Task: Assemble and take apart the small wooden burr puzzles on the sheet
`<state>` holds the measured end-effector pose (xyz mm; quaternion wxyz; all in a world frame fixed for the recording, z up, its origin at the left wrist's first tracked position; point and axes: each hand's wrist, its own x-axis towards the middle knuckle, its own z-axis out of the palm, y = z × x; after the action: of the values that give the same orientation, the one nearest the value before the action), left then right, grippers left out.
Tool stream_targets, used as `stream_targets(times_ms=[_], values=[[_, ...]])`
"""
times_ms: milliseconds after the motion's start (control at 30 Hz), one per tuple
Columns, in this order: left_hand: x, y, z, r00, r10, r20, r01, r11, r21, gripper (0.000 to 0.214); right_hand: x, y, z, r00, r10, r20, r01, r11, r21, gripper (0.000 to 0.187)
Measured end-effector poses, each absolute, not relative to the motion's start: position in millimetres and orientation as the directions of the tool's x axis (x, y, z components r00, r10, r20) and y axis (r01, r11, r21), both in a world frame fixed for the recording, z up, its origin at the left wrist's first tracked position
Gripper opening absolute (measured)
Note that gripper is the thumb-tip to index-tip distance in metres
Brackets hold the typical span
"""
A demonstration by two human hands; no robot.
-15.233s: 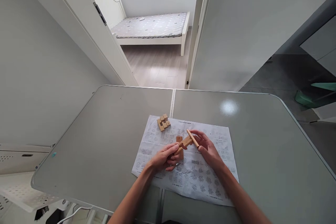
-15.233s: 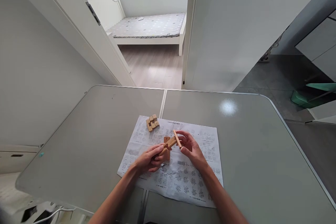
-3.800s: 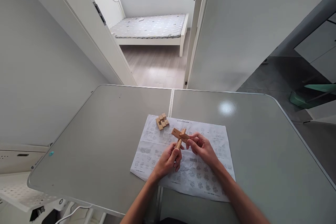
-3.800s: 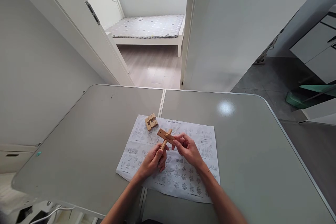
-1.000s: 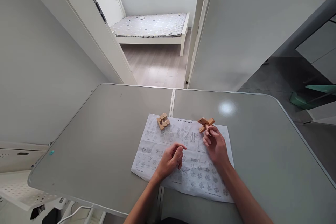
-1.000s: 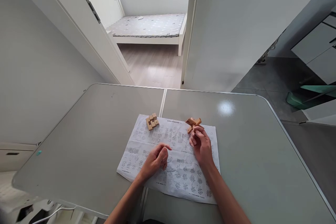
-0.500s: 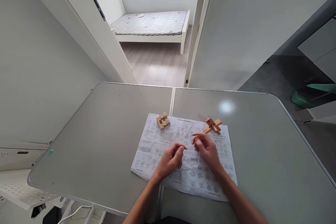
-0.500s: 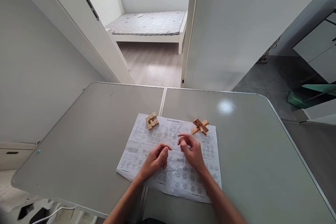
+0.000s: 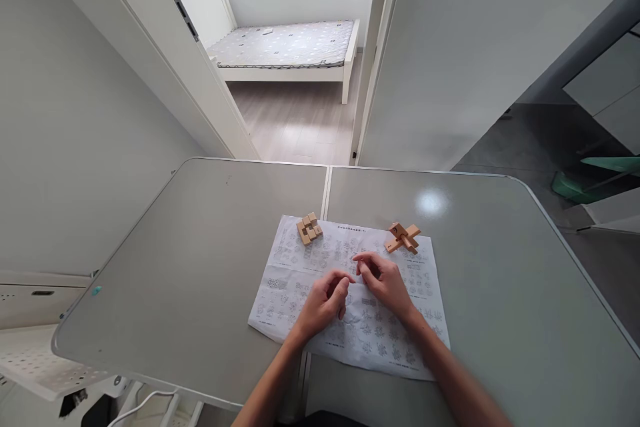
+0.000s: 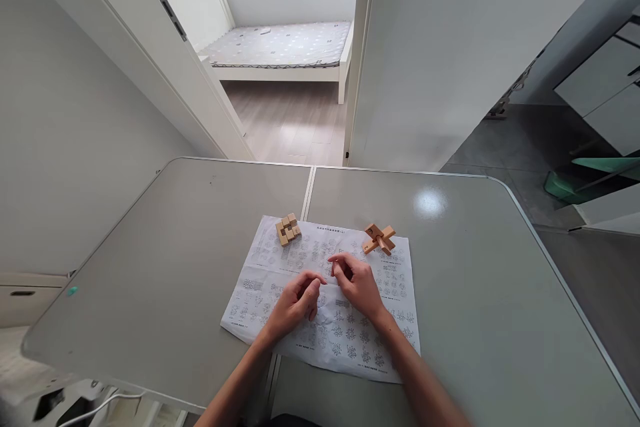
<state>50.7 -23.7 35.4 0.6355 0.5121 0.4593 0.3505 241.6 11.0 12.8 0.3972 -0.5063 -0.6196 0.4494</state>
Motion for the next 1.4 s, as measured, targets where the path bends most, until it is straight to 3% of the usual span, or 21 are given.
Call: stream_targets(times_ms=[233,433,500,600,833,1100,1400], values=[[51,-28,39,0.283,0.944,-0.170,0.159,0.129,0.979,0.032,241,12,12,-0.175,0.984,0.040,0.283,0.089,-0.955,0.025],[30,-13,48,0.024,0.997,0.072,0.362,-0.076,0.929,0.022,241,12,11,-0.173,0.984,0.036,0.286,0.085,-0.954,0.027],[16,0,51,-0.045,0.951,0.307,0.580,-0.225,0.783,0.035,241,13,12,-0.170,0.985,0.036,0.285,0.084,-0.955,0.027],[-4,22,52,-0.015,0.906,0.423,0.742,-0.273,0.612,0.061,241,13,13,-0.174,0.984,0.038,0.281,0.086,-0.956,0.026],[-17,68,31,0.088,0.927,0.364,0.833,-0.269,0.483,0.094,241,13,15,-0.181,0.982,0.045,0.272,0.095,-0.958,0.025],[-12,91,11,0.089,0.943,0.322,0.800,-0.260,0.541,0.074,240,13,15,-0.181,0.983,0.042,0.270,0.090,-0.959,0.024],[-14,84,13,0.115,0.944,0.310,0.745,-0.289,0.602,0.076,240,14,16,-0.179,0.983,0.030,0.269,0.078,-0.960,0.028]])
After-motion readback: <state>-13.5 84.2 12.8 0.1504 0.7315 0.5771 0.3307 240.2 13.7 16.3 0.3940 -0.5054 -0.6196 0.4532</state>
